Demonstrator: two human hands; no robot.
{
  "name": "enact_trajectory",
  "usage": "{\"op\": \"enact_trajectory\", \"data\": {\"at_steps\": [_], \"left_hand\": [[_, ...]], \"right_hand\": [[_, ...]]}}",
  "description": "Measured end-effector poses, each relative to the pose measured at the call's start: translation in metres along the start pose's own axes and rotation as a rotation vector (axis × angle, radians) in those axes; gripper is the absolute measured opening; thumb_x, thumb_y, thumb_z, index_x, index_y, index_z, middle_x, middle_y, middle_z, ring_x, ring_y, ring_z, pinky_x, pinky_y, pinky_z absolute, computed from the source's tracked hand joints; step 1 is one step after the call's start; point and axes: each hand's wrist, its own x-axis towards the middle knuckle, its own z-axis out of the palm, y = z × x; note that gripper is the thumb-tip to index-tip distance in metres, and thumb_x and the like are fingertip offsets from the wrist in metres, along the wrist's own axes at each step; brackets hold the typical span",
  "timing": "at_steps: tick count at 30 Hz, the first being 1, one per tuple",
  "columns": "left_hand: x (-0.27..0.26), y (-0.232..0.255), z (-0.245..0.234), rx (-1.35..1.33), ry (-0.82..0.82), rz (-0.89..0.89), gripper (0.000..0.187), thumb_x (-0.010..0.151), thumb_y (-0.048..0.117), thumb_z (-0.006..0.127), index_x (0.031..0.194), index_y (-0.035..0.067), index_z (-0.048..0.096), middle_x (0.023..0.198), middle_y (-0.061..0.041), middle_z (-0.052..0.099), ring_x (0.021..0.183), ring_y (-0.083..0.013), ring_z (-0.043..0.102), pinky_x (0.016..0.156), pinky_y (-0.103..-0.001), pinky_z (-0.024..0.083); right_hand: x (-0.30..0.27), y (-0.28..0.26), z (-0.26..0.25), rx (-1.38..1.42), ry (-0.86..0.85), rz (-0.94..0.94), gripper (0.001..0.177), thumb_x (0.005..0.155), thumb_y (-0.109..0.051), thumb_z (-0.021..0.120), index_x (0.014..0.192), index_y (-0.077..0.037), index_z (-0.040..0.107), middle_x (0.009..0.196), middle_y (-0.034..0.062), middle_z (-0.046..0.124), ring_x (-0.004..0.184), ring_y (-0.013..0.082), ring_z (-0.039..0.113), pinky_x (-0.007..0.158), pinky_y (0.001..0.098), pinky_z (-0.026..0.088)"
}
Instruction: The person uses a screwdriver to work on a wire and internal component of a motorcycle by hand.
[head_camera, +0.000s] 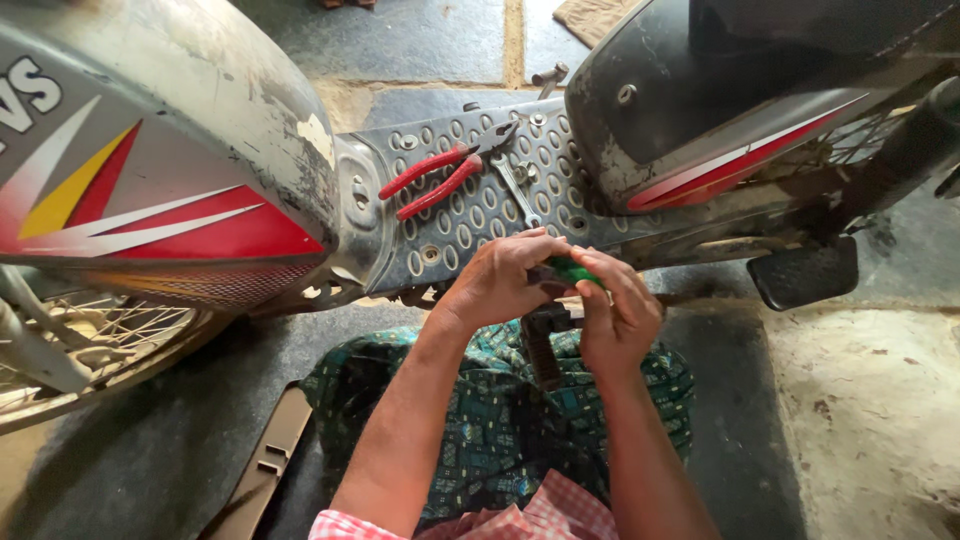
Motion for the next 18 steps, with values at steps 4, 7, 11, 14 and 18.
{"op": "enact_trajectory", "data": {"at_steps": [4, 7, 11, 14, 18], "left_hand": [[-0.001, -0.001, -0.004, -0.127, -0.065, -0.115, 0.034, 0.083, 0.02, 0.083, 0.114, 0.007, 0.073, 0.094, -0.008, 0.075, 0.087, -0.0193, 0.074, 0.078, -0.033, 0.058], [-0.001, -0.006, -0.006, -0.261, -0.071, -0.141, 0.027, 0.094, 0.022, 0.076, 0.116, 0.006, 0.074, 0.099, -0.007, 0.078, 0.093, -0.0131, 0.074, 0.084, -0.03, 0.059], [-0.001, -0.009, -0.005, -0.226, -0.045, -0.111, 0.022, 0.1, 0.02, 0.071, 0.114, 0.004, 0.074, 0.1, -0.008, 0.079, 0.094, -0.0123, 0.075, 0.085, -0.029, 0.058], [-0.001, -0.007, 0.001, -0.2, 0.002, -0.139, 0.021, 0.097, 0.018, 0.072, 0.112, 0.003, 0.073, 0.097, -0.009, 0.079, 0.09, -0.0134, 0.076, 0.08, -0.029, 0.059], [-0.023, -0.001, 0.029, -0.141, 0.223, 0.087, 0.015, 0.103, 0.013, 0.065, 0.112, 0.003, 0.073, 0.106, -0.015, 0.077, 0.096, -0.0158, 0.076, 0.082, -0.03, 0.061]], "right_hand": [[0.004, 0.002, -0.002, -0.033, 0.043, 0.007, 0.014, 0.102, -0.008, 0.07, 0.113, 0.0, 0.072, 0.111, 0.0135, 0.075, 0.106, 0.0248, 0.073, 0.095, 0.0352, 0.057], [0.005, 0.002, -0.004, -0.023, 0.062, 0.003, 0.014, 0.101, -0.009, 0.072, 0.111, 0.0, 0.072, 0.109, 0.0134, 0.074, 0.103, 0.0246, 0.073, 0.092, 0.0348, 0.057], [0.0, -0.004, -0.003, -0.112, 0.081, -0.005, 0.017, 0.105, -0.015, 0.066, 0.11, 0.0, 0.071, 0.107, 0.0127, 0.074, 0.102, 0.0255, 0.073, 0.091, 0.0354, 0.057], [-0.011, -0.007, -0.005, -0.166, 0.083, -0.021, 0.022, 0.109, -0.018, 0.06, 0.114, 0.0, 0.069, 0.11, 0.0135, 0.074, 0.104, 0.0275, 0.073, 0.093, 0.0368, 0.057], [-0.022, -0.006, -0.01, -0.191, 0.066, -0.047, 0.027, 0.11, -0.018, 0.055, 0.124, 0.003, 0.066, 0.115, 0.0165, 0.073, 0.107, 0.0315, 0.073, 0.093, 0.0385, 0.057]]}}
